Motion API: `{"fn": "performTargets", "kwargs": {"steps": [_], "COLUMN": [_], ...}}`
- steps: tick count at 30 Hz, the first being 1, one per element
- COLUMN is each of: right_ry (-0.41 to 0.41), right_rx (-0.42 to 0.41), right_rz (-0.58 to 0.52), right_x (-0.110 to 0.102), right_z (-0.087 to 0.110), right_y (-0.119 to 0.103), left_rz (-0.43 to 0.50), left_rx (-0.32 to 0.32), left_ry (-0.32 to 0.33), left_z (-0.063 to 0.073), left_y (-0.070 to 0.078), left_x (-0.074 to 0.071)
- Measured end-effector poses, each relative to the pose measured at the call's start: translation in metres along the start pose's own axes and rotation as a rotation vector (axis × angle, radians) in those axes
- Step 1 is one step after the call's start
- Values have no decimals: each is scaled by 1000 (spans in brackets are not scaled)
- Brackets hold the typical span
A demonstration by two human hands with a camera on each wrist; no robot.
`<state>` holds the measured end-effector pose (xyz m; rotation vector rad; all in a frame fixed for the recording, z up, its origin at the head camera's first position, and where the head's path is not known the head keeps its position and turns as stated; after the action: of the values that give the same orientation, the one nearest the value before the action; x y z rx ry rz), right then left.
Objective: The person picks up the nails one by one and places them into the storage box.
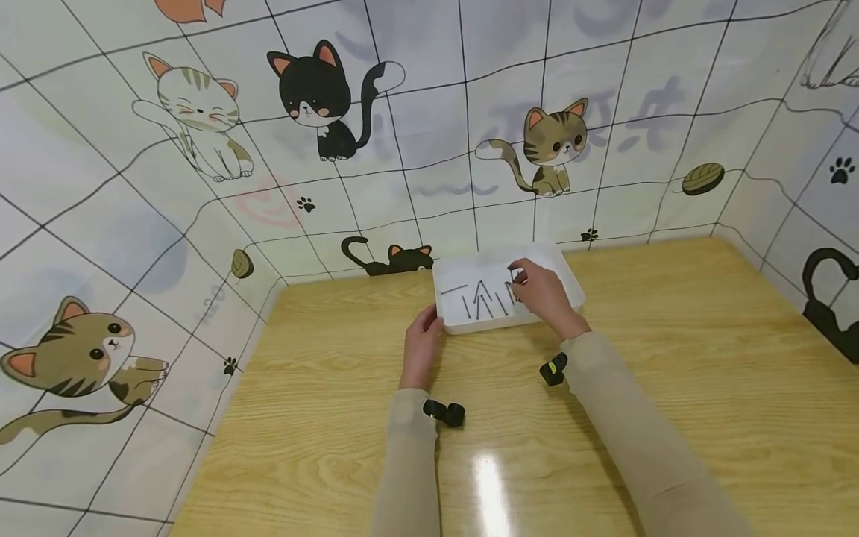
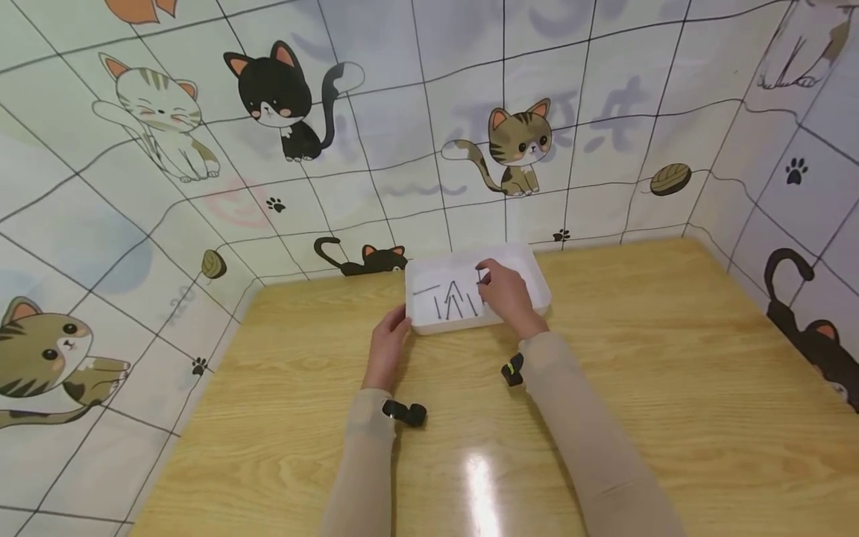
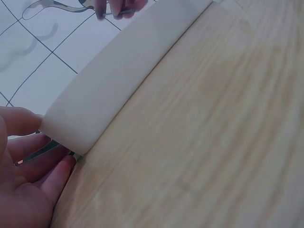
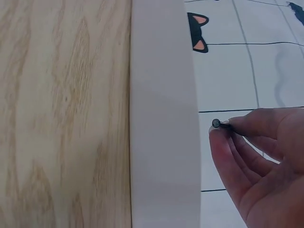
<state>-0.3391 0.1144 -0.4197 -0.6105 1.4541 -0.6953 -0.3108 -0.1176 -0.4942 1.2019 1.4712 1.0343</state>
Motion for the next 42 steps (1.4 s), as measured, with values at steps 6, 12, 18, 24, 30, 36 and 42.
{"fn": "performTargets", "kwargs": {"steps": [6, 12, 18, 24, 30, 36, 42], "right_ry": [-76, -78, -106, -115, -130, -149, -140], "right_rx": [56, 98, 152, 156, 162, 157, 138], "right_rz": [-49, 36, 110, 160, 219, 268, 272], "right_x": [12, 25, 33, 35, 35, 35, 33], "right_z": [-19, -29, -32, -31, -25, -22, -24], "right_y": [8, 18, 24, 24, 24, 22, 22], "left_rz": [-12, -15, -11, -7, -7, 7, 19], "left_rx": [17, -1, 3, 2, -17, -10, 8], "left_ry": [4, 4, 5, 10, 14, 18, 15], "left_z": [-6, -9, -7, -4, 0, 3, 2], "left_y": [1, -2, -2, -2, -2, -1, 1], "left_x": [-2, -2, -1, -2, 0, 1, 1]}}
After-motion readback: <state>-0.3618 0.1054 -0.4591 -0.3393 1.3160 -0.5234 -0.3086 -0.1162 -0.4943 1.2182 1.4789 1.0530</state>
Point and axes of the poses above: each hand's wrist, its own z-axis away from the middle knuckle, its own x-axis out of the palm, y = z × x, the point moved 5 cm from there along -z, towards the middle knuckle, and after that the axes turned 14 degrees about x, right-handed, at the moved point
